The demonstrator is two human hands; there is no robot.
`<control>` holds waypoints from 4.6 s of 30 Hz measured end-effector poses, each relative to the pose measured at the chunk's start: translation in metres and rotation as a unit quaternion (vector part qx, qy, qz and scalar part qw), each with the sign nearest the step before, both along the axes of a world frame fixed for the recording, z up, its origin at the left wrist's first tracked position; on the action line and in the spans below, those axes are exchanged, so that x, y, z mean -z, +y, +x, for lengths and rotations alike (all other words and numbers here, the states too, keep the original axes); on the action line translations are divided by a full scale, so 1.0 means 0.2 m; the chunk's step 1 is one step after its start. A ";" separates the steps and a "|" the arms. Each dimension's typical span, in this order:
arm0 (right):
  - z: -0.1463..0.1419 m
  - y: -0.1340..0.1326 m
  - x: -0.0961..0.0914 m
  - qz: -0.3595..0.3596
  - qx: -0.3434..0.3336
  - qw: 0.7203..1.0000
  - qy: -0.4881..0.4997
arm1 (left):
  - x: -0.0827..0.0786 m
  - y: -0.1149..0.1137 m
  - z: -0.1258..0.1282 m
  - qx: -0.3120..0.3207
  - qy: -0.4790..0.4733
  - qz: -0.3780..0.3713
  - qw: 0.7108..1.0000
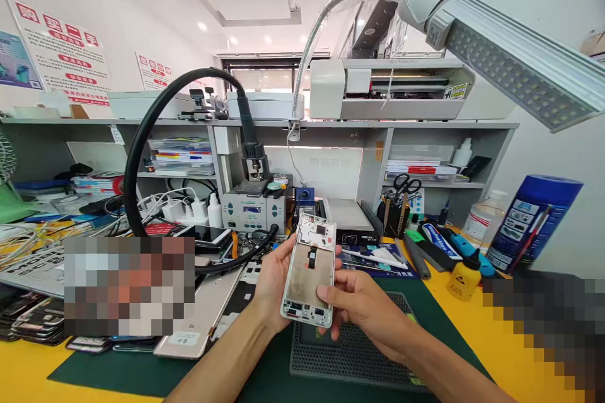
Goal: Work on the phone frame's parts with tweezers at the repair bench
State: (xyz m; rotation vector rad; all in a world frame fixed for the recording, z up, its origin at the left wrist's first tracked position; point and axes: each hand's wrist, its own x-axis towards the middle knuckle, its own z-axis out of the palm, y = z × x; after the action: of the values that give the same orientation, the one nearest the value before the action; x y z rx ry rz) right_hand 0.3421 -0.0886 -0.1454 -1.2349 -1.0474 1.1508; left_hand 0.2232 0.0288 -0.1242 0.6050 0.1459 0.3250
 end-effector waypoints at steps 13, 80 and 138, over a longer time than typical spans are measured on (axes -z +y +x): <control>-0.01 0.00 -0.01 0.001 0.004 1.000 0.009 | 0.01 0.00 0.01 -0.001 0.007 0.002 1.000; 0.00 -0.04 -0.05 -0.025 -0.012 0.997 0.075 | 0.13 0.00 0.02 -0.172 0.024 0.316 0.933; 0.12 -0.01 -0.06 0.043 0.044 0.995 0.078 | 0.06 -0.05 0.00 0.020 0.085 0.348 0.934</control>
State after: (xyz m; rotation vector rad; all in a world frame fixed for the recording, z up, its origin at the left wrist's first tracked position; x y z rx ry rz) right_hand 0.3668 -0.0915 -0.1342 -1.0947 -0.9080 1.1053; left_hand 0.2226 0.0196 -0.1366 1.3400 0.1843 0.2801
